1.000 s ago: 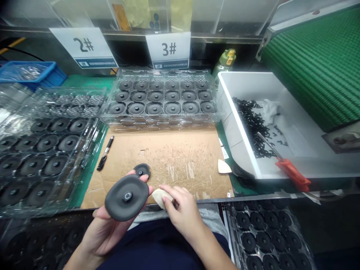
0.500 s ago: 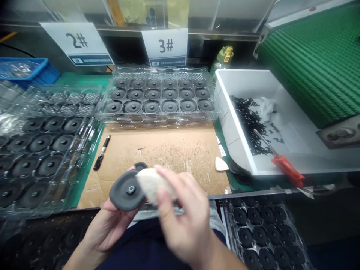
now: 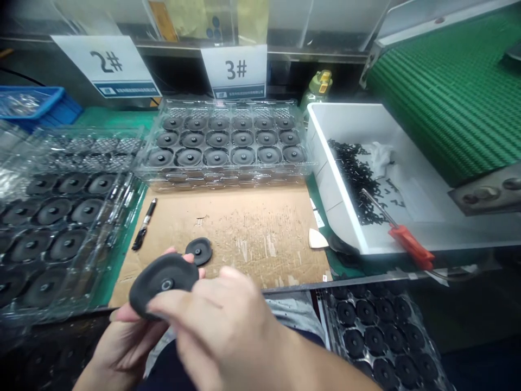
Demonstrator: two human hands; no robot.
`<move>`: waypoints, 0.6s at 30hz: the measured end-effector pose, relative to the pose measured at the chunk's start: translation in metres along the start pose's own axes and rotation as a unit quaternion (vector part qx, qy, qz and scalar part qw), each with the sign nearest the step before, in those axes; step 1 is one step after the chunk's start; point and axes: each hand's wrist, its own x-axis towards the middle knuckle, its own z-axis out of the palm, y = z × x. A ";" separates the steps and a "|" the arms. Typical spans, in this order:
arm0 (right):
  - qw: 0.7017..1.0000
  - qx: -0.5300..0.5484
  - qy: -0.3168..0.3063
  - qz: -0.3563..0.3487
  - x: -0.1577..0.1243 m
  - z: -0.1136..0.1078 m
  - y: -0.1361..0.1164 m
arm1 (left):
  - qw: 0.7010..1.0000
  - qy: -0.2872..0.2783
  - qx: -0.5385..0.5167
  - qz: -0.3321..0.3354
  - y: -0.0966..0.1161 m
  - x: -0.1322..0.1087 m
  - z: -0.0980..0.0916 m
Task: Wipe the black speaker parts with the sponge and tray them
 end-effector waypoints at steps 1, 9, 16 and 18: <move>0.999 -0.016 -0.004 0.033 -0.004 -0.004 0.000 | 1.000 -0.003 -0.002 0.000 0.001 0.000 -0.002; 0.999 0.023 0.048 0.003 0.010 -0.014 0.026 | 0.996 -0.055 -0.026 -0.068 -0.001 0.000 0.006; 0.923 0.197 0.160 0.288 -0.028 0.003 0.064 | 0.992 -0.091 -0.054 -0.071 0.004 0.000 0.005; 0.909 0.219 0.135 0.329 -0.040 0.010 0.068 | 0.992 -0.087 -0.054 -0.080 0.004 0.000 0.004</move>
